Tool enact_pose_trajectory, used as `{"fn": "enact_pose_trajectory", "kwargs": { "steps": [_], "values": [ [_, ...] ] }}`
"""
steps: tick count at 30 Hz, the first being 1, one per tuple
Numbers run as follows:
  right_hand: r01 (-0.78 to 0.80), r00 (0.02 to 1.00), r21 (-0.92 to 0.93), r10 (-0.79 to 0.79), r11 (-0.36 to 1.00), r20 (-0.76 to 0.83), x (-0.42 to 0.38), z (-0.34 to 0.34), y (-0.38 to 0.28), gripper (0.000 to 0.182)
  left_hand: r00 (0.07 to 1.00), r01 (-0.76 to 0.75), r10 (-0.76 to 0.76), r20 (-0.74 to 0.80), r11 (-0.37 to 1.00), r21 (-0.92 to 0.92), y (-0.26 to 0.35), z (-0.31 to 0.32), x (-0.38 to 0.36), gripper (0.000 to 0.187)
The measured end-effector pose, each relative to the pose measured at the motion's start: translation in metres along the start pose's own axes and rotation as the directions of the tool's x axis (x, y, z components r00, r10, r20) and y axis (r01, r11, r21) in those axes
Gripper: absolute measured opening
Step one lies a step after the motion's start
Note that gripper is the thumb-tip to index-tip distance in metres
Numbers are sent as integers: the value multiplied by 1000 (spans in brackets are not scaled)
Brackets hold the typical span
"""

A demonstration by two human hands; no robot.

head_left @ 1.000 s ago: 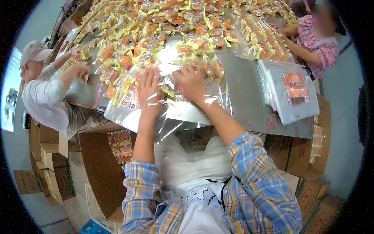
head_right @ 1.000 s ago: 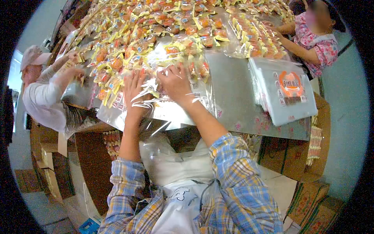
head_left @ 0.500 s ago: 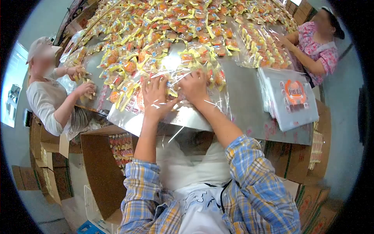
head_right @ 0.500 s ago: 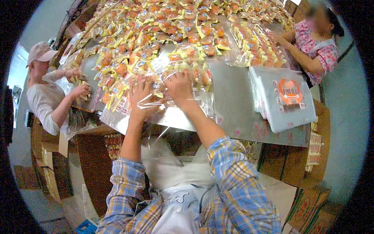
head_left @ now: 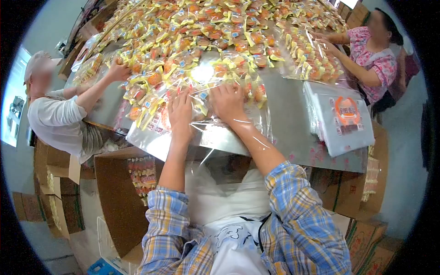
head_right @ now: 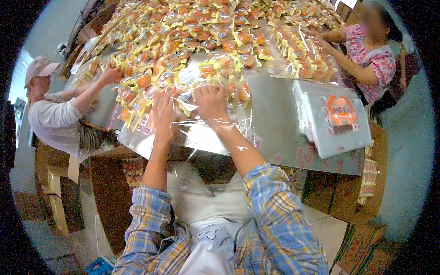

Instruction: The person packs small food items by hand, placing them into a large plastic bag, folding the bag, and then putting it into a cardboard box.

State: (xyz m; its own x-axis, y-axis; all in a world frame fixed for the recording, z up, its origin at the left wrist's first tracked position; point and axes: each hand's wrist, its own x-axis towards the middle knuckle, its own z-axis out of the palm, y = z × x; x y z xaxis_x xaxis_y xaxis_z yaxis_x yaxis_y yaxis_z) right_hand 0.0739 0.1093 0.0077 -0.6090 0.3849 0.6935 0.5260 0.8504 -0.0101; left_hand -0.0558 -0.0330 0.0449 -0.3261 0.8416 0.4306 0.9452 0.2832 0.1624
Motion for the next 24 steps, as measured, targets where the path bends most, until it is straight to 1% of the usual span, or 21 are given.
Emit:
{"fn": "enact_pose_trajectory", "kwargs": {
  "steps": [1,3,4,5,8,9,10,12,13,16,17,18,19,20,21,24],
  "values": [
    [-15,1000,-2,15,1000,-9,1,0,-3,23,999,-7,4,-36,998,-67,4,-3,1,85],
    [-18,1000,26,18,1000,-21,1,0,-3,25,998,-18,11,-54,991,-129,10,-11,-1,87],
    [-28,1000,18,28,999,-3,1,0,-3,25,998,-25,15,-63,987,-161,12,-12,-2,88],
    [-37,999,8,37,999,16,2,1,-4,26,1000,-2,1,-16,996,-85,12,-9,-2,84],
    [-38,999,-38,40,999,28,6,6,-4,25,996,17,-26,-81,994,-110,10,0,0,80],
    [-37,999,-38,38,999,27,7,8,-3,23,998,5,-12,-60,993,-115,8,-1,3,68],
    [-34,999,-39,35,999,25,7,9,-2,22,998,4,-11,-57,993,-121,8,-1,3,64],
    [-46,999,21,47,999,-11,6,7,-1,20,999,3,-10,-53,992,-130,9,-1,2,57],
    [-51,998,50,53,997,-29,6,5,-1,19,990,-11,-9,-140,990,-140,11,1,2,47],
    [-12,999,69,15,998,-42,1,3,4,19,968,-136,110,-225,985,-107,17,3,4,45],
    [-26,1000,69,25,997,12,-2,3,6,25,981,-87,60,-185,986,-143,17,7,3,43],
    [-20,1000,67,20,998,3,-2,2,6,28,984,6,-64,-167,944,-329,12,21,4,43],
    [-15,1000,66,15,998,-7,-2,0,6,31,975,96,-182,-127,860,-501,10,30,10,44],
    [-12,1000,64,13,998,-15,-3,-2,6,34,981,47,-106,-162,943,-329,6,35,6,46],
    [-20,1000,77,20,997,3,-4,-1,8,37,980,0,-29,-196,990,-144,10,27,6,48],
    [-59,997,118,53,991,55,-9,4,5,44,968,-119,101,-230,991,-66,18,11,11,53]
  ]
}}
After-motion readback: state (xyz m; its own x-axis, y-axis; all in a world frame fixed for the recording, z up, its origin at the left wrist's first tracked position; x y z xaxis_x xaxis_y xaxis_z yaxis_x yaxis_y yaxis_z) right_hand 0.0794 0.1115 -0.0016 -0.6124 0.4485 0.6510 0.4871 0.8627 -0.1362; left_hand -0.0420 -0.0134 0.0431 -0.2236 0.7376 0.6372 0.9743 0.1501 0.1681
